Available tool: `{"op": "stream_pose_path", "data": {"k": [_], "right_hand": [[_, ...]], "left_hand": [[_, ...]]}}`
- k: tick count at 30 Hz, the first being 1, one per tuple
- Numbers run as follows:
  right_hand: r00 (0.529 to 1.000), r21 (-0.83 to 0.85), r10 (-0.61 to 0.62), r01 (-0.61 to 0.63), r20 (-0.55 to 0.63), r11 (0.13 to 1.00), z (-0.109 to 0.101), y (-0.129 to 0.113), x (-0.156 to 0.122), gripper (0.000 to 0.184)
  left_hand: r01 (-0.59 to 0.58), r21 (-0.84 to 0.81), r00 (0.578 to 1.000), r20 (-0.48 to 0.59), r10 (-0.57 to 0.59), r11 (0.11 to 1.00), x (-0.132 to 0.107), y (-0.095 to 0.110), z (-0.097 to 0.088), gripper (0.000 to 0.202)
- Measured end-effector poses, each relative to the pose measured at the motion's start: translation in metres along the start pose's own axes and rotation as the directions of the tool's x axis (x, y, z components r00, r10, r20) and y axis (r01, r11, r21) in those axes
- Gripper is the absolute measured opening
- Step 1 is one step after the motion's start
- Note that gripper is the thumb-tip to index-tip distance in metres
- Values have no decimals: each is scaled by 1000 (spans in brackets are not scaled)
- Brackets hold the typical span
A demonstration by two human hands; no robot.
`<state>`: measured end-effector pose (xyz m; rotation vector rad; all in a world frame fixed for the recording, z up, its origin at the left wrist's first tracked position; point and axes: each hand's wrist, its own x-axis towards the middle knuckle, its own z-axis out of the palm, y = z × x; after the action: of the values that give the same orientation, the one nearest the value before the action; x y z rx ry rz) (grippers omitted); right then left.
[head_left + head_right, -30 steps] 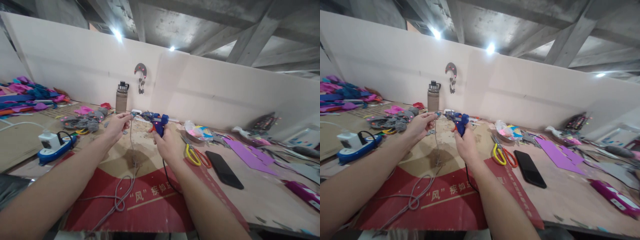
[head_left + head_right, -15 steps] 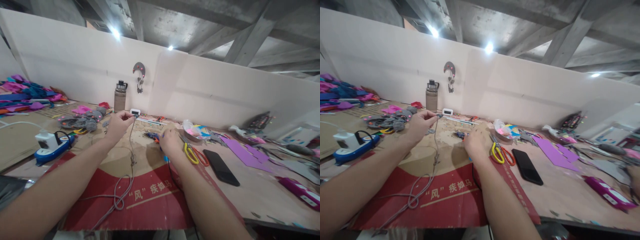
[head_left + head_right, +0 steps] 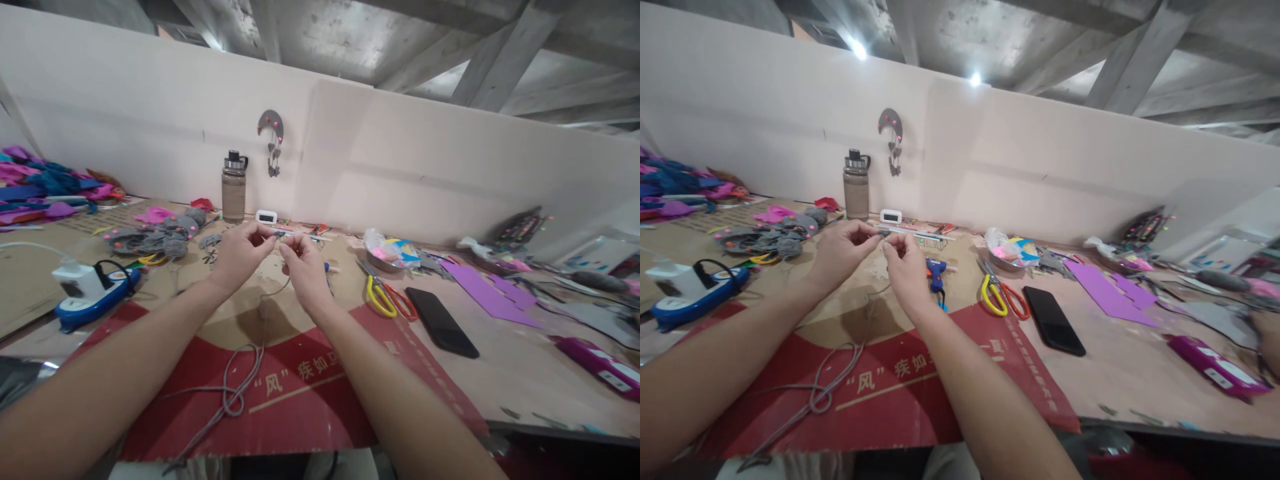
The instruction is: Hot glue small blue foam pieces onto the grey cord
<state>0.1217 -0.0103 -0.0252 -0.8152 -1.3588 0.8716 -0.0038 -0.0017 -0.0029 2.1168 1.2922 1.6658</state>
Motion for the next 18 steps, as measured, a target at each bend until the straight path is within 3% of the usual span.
{"op": "stream_pose_path", "data": {"k": [5, 11, 18], "right_hand": [[998, -124, -33, 26, -58, 992, -4, -8, -1, 14], [994, -243, -96, 81, -49, 967, -2, -10, -2, 19], [993, -302, -111, 96, -35, 949, -2, -8, -3, 23]], "left_hand": [[88, -151, 996, 8, -88, 985, 0, 5, 1, 6], [184, -303, 983, 66, -172, 935, 0, 10, 1, 9], [269, -460, 963, 123, -239, 846, 0, 2, 7, 7]]}}
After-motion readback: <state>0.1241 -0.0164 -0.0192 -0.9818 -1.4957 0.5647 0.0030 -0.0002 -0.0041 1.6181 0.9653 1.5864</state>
